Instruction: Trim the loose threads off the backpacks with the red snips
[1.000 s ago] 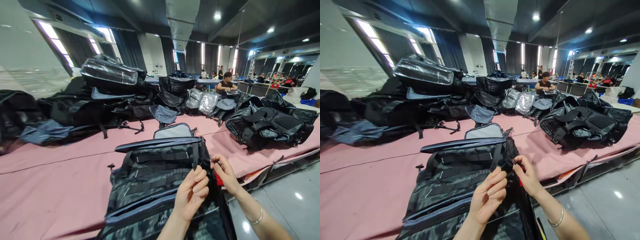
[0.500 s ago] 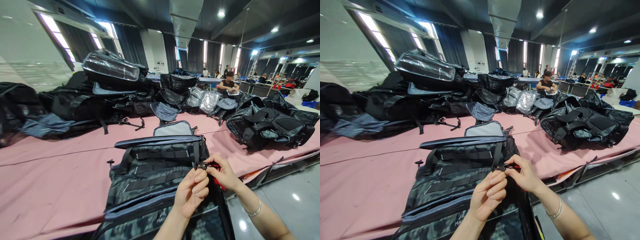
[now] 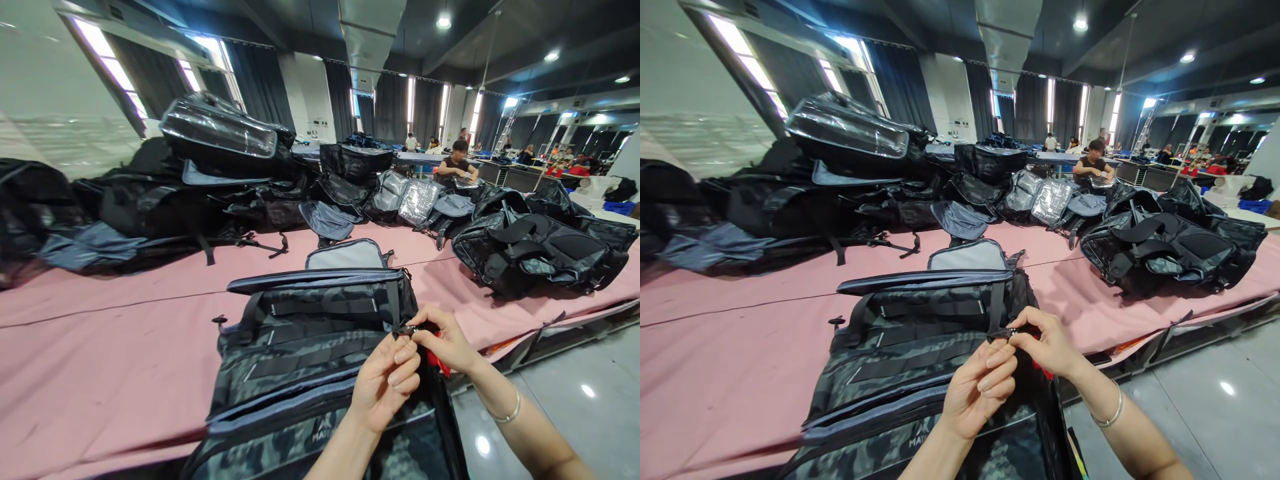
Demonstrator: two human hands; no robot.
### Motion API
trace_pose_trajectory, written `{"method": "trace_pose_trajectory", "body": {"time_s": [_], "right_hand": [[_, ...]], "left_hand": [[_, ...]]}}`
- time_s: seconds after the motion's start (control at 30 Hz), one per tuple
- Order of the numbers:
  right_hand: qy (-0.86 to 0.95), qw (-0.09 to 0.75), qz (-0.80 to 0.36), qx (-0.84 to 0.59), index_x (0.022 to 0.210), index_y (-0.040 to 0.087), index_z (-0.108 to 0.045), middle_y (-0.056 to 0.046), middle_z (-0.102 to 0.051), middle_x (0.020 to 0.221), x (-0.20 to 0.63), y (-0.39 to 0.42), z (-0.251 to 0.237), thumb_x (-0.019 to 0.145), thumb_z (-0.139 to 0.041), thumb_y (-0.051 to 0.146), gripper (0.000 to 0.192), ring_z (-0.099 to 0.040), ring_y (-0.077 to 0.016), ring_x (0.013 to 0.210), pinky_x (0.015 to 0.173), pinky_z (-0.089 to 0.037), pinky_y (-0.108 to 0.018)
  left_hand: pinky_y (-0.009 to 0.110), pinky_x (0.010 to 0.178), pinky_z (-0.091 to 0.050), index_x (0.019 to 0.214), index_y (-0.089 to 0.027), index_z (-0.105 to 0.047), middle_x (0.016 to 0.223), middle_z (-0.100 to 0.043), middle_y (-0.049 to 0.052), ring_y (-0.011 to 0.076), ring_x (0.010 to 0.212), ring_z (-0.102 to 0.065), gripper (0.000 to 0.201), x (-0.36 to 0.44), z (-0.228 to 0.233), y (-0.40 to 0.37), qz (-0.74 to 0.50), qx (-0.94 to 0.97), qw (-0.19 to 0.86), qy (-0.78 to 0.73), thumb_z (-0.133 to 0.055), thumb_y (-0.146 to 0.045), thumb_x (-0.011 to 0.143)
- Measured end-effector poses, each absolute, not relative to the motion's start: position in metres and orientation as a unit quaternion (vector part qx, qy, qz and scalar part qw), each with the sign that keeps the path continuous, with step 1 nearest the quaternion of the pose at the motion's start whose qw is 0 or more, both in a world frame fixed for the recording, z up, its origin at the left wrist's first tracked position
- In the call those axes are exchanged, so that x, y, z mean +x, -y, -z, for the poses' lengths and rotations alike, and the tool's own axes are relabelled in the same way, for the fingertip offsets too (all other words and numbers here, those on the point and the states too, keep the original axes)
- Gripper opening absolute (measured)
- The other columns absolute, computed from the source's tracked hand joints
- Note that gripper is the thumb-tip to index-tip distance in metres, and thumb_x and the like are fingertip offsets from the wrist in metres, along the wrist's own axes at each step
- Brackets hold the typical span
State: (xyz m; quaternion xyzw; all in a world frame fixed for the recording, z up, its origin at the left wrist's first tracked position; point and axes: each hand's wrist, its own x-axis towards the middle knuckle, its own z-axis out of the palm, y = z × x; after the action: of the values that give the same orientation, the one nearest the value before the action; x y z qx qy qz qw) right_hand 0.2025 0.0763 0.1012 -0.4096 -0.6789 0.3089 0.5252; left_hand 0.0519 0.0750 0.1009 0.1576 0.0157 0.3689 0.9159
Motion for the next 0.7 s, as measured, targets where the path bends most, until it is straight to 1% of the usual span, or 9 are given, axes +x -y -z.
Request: {"method": "trace_pose_trajectory", "body": {"time_s": [0.1,0.2,0.3,0.4,0.47,0.6,0.7], "right_hand": [[0.645,0.555,-0.345,-0.396,0.081,0.019,-0.056,0.000,-0.059,0.076,0.203,-0.077,-0.100,0.079,-0.060,0.029,0.011,-0.054,-0.0128,0.070,0.065,-0.043,-0.024],[0.626,0.578,-0.340,-0.398,0.082,0.019,-0.054,0.000,-0.057,0.075,0.207,-0.077,-0.102,0.080,-0.059,0.036,0.018,-0.053,-0.0126,0.068,0.064,-0.043,-0.024],[0.665,0.551,-0.253,-0.437,0.087,0.019,-0.056,-0.001,-0.058,0.078,0.215,-0.073,-0.105,0.083,-0.056,0.037,0.018,-0.054,-0.0142,0.071,0.066,-0.043,-0.026],[0.728,0.488,-0.134,-0.463,0.091,0.019,-0.057,-0.003,-0.060,0.079,0.225,-0.066,-0.109,0.085,-0.055,0.033,0.015,-0.055,-0.0158,0.071,0.065,-0.042,-0.028],[0.755,0.455,-0.077,-0.465,0.092,0.019,-0.056,-0.004,-0.060,0.078,0.230,-0.061,-0.112,0.086,-0.054,0.031,0.014,-0.055,-0.0166,0.070,0.064,-0.041,-0.029],[0.772,0.423,-0.004,-0.474,0.091,0.019,-0.056,-0.005,-0.060,0.076,0.231,-0.058,-0.118,0.086,-0.053,0.028,0.010,-0.054,-0.0182,0.069,0.063,-0.040,-0.031],[0.779,0.412,0.016,-0.473,0.086,0.019,-0.057,-0.005,-0.059,0.072,0.229,-0.060,-0.121,0.086,-0.052,0.026,0.009,-0.053,-0.0181,0.067,0.062,-0.037,-0.030]], "left_hand": [[0.009,0.037,-0.023,0.076,-0.012,-0.050,0.060,-0.039,-0.007,-0.0021,0.039,-0.028,0.019,0.054,-0.102,-0.075,-0.387,0.196,0.899,-0.059,-0.068,-0.015,0.072],[0.011,0.039,-0.024,0.072,-0.014,-0.048,0.062,-0.045,-0.005,-0.0012,0.040,-0.031,0.023,0.055,-0.102,-0.075,-0.443,0.268,0.845,-0.134,-0.069,-0.024,0.072],[0.014,0.041,-0.025,0.069,-0.015,-0.047,0.062,-0.049,-0.004,0.0002,0.042,-0.034,0.026,0.056,-0.102,-0.076,-0.499,0.347,0.764,-0.217,-0.068,-0.030,0.073],[0.016,0.042,-0.025,0.068,-0.015,-0.049,0.058,-0.047,-0.005,0.0019,0.043,-0.035,0.029,0.057,-0.099,-0.078,-0.521,0.412,0.698,-0.267,-0.067,-0.037,0.073],[0.018,0.042,-0.026,0.069,-0.016,-0.050,0.057,-0.045,-0.005,0.0029,0.043,-0.035,0.029,0.058,-0.097,-0.079,-0.527,0.445,0.666,-0.285,-0.065,-0.040,0.074],[0.019,0.044,-0.029,0.069,-0.017,-0.049,0.058,-0.045,-0.005,0.0045,0.045,-0.037,0.027,0.058,-0.092,-0.079,-0.533,0.502,0.606,-0.309,-0.061,-0.041,0.077],[0.020,0.045,-0.030,0.069,-0.018,-0.049,0.057,-0.044,-0.005,0.0056,0.046,-0.038,0.027,0.058,-0.090,-0.079,-0.529,0.531,0.583,-0.314,-0.059,-0.040,0.078]]}}
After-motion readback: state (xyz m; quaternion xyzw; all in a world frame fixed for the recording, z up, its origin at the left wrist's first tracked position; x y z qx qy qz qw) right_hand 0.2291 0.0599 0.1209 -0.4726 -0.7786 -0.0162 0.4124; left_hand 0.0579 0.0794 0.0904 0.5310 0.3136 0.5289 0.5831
